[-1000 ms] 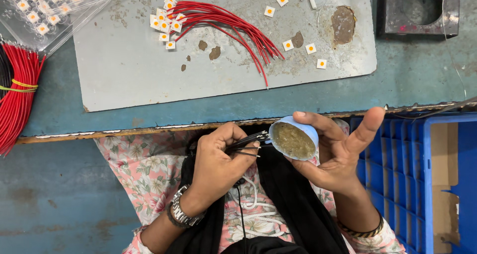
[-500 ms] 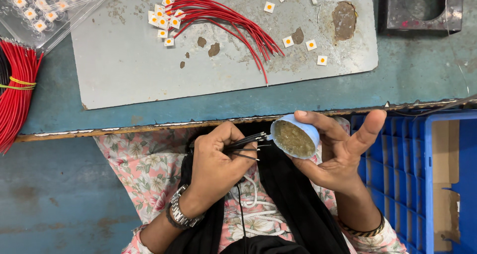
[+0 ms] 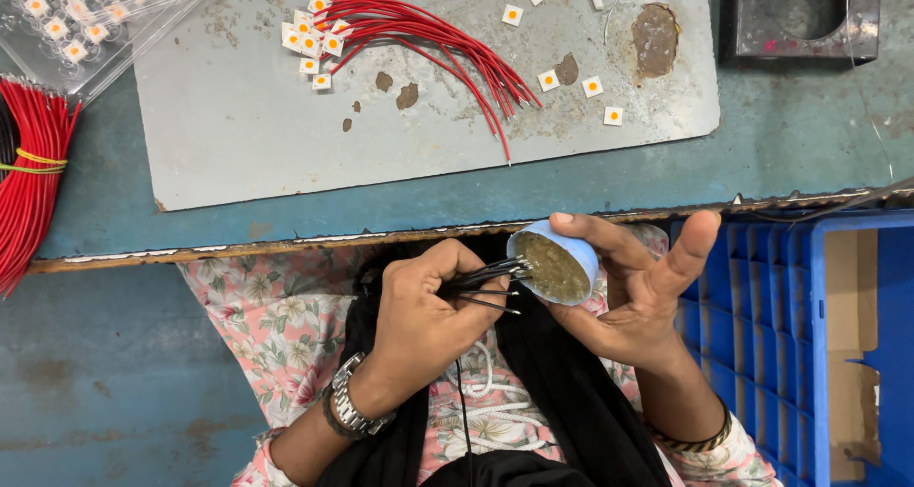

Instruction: The person solders red and black wires to small square LED modules using a soldering iron and solder wire. They strip wire ends, apply flux, and attach wires to each LED, then place the finished units into a clear plastic tray.

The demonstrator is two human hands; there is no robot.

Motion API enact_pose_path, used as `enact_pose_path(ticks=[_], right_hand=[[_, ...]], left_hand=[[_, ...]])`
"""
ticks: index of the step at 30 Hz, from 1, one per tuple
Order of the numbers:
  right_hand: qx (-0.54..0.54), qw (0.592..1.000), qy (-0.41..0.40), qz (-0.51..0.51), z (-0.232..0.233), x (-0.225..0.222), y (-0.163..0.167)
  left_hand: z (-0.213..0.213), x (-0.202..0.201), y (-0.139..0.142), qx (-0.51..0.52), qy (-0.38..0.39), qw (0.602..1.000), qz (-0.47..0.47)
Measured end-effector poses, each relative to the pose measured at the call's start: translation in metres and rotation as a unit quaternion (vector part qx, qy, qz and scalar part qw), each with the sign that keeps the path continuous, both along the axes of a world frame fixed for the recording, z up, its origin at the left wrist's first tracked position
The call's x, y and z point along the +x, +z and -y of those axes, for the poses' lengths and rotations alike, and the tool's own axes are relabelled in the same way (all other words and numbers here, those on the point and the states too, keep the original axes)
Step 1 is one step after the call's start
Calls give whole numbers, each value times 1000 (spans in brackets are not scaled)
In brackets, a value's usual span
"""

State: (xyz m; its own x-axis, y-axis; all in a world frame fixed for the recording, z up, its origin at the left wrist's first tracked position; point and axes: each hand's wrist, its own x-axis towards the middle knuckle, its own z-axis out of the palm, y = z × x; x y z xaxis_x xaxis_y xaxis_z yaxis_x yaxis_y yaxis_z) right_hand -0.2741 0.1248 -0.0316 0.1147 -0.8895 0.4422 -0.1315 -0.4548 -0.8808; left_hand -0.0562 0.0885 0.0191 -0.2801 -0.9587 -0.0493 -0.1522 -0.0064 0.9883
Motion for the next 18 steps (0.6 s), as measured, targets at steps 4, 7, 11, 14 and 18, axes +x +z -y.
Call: enact_pose_path(ticks=[4, 7, 11, 14, 18], right_hand=[[0, 1000, 4, 0, 1, -2, -2], [17, 1000, -4, 0, 1, -4, 0], [42, 997, 2, 64, 8, -2, 13], [14, 999, -29, 43, 29, -13, 31], [43, 995, -67, -66, 100, -68, 56]], left_hand=[[-5, 5, -11, 34, 1, 999, -17], [-8, 11, -25, 84, 2, 995, -50], [5, 13, -12, 152, 4, 976, -157], [21, 42, 29, 87, -17, 996, -26], [15, 150, 85, -44, 152, 973, 171]])
